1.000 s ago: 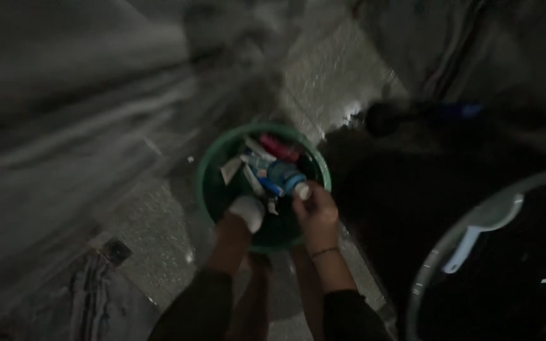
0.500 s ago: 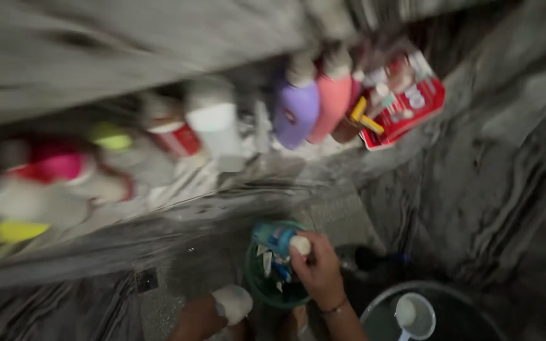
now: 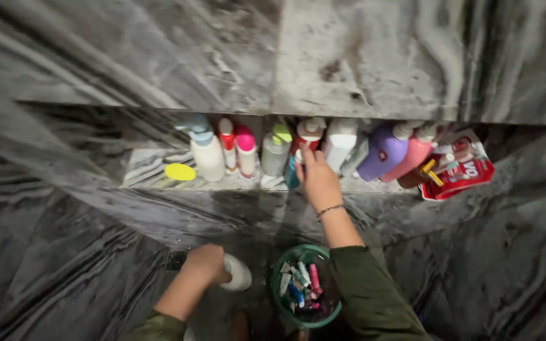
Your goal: The person organizes bathroom supplies by taking items from a green bucket and placing them on a tiled shelf. They handle various bottles, tubes, and containers, arranging them neatly on the shelf.
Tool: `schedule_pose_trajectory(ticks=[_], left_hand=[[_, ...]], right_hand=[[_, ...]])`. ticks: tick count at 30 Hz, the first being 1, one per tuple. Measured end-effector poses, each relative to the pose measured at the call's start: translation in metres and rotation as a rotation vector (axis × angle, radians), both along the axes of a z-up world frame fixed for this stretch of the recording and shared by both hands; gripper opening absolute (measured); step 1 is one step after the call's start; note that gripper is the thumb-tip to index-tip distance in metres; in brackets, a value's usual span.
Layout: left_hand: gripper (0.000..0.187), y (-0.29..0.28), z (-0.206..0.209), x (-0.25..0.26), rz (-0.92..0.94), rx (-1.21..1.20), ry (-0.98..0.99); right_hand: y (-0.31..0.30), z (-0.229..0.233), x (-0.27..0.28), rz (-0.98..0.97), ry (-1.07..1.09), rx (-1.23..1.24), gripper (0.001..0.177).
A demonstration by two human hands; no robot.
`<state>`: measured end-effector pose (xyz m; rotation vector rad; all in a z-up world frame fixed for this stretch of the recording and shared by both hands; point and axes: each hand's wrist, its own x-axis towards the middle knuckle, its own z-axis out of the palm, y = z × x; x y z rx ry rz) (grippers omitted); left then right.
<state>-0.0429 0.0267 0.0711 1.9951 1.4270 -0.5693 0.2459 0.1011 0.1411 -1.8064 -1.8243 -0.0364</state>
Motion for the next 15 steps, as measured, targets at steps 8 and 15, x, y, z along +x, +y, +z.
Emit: schedule_pose_trajectory(ticks=[8, 15], left_hand=[[0.046, 0.045, 0.057, -0.013, -0.113, 0.136, -0.071], [0.048, 0.068, 0.125, -0.011, -0.207, 0.092, -0.309]], right_hand=[[-0.053, -0.016, -0.031, -0.09, 0.141, 0.216, 0.054], [-0.098, -0.05, -0.1, 0.792, 0.624, -0.506, 0.131]])
